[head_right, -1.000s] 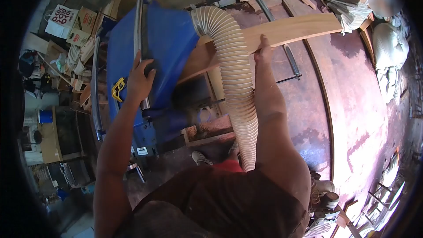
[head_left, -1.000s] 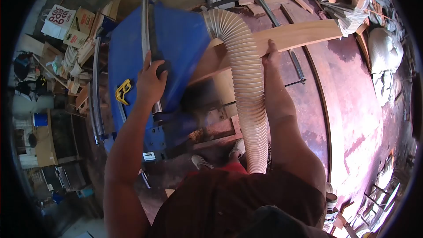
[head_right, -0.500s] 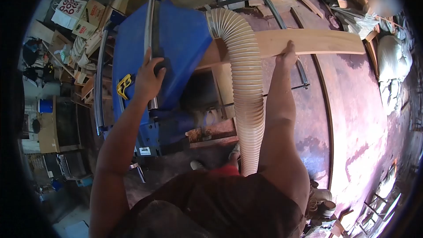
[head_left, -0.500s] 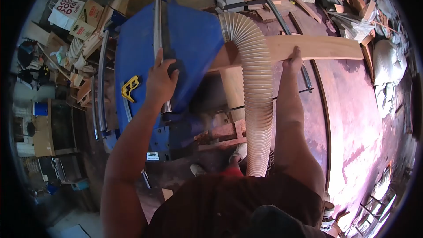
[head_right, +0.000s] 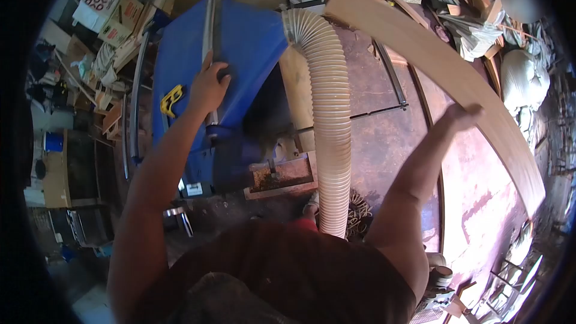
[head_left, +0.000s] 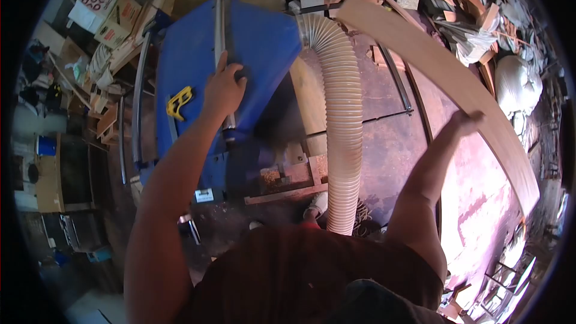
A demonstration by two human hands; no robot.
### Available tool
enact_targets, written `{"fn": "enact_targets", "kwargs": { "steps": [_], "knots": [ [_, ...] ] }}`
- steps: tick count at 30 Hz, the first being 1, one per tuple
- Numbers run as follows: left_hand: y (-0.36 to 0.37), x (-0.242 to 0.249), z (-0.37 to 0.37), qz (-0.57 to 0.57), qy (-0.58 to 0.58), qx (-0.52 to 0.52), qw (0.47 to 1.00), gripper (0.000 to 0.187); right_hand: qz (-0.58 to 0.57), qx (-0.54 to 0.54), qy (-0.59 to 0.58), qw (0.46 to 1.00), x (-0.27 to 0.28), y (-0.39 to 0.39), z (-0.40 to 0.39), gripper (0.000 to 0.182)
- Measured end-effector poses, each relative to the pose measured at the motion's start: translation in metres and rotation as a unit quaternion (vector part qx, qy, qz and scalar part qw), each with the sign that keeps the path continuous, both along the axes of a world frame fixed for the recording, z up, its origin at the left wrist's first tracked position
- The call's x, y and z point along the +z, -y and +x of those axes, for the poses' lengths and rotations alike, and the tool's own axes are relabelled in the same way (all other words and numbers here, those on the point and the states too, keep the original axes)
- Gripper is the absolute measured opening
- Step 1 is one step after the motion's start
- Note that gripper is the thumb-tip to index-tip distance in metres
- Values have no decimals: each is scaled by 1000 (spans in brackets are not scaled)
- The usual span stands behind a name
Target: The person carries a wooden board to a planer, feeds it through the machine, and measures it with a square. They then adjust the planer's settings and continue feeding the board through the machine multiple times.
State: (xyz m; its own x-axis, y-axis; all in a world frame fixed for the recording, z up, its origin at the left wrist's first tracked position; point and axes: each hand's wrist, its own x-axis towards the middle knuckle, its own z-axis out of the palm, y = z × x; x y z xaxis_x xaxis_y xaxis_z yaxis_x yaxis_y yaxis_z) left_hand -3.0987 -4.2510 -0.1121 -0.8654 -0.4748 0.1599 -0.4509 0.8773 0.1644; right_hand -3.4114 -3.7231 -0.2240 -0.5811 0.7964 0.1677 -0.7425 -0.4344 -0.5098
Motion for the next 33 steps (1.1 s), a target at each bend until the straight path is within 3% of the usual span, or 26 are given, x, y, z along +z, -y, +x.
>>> {"fn": "enact_targets", "kwargs": {
  "steps": [1,3,4,5,7,8,11,13,15,16,18,19,20,21,22,23,24,25,26,27,29,30,31,33],
  "knots": [
    [2,1,0,-8,3,-5,1000,36,91,-85,55,991,24,-12,20,47],
    [-3,7,-1,10,20,7,1000,42,84,18,-117,989,47,-69,32,56],
    [8,-8,-5,-33,-30,-28,999,44,104,22,-162,981,66,-87,46,61],
    [19,-24,-5,-76,-77,-63,992,47,113,38,-166,979,92,-91,74,64],
    [2,-10,-4,-47,-153,-11,987,51,68,63,-174,980,138,-92,129,55],
    [-9,2,1,-42,-234,-66,969,53,58,127,-232,963,148,-105,145,52],
    [-65,86,33,-88,-410,-254,872,55,50,134,-219,965,198,-84,223,50],
    [-101,157,75,-125,-448,-363,808,57,60,142,-210,965,213,-62,267,50],
    [-121,202,113,-164,-470,-407,766,55,67,148,-202,966,223,-37,305,50],
    [-121,214,128,-167,-473,-403,765,55,48,200,-179,962,224,-21,323,50],
    [-118,230,162,-111,-360,-435,818,57,39,300,-155,941,229,21,362,52],
    [-115,237,184,-111,-362,-434,818,57,30,342,-159,926,225,39,372,54],
    [-113,248,215,-51,-223,-400,887,53,-29,354,-121,927,233,72,398,54],
    [-106,252,243,12,-79,-353,932,49,-16,426,-129,895,242,104,424,53],
    [-95,253,267,10,-57,-354,933,51,22,422,-74,903,254,141,453,53],
    [-81,252,292,3,-58,-349,935,51,74,451,-99,884,259,173,473,52],
    [-66,242,316,-7,-111,-336,935,50,58,591,-138,793,256,194,488,50],
    [-50,231,343,-15,-162,-321,933,50,77,556,-95,822,258,232,514,48],
    [-31,221,371,29,-141,-267,953,50,53,600,-69,795,260,262,538,45],
    [-10,213,399,70,-122,-213,967,50,67,575,-24,815,269,298,576,42],
    [28,201,446,232,-29,-102,967,64,80,673,-48,733,263,348,629,42],
    [46,180,466,258,-88,-108,956,64,78,717,-58,690,257,371,655,44],
    [63,162,486,282,-147,-113,941,65,96,728,-67,675,251,396,688,46],
    [78,156,540,370,-90,2,925,66,113,741,-74,658,234,425,710,48]
  ]
}}
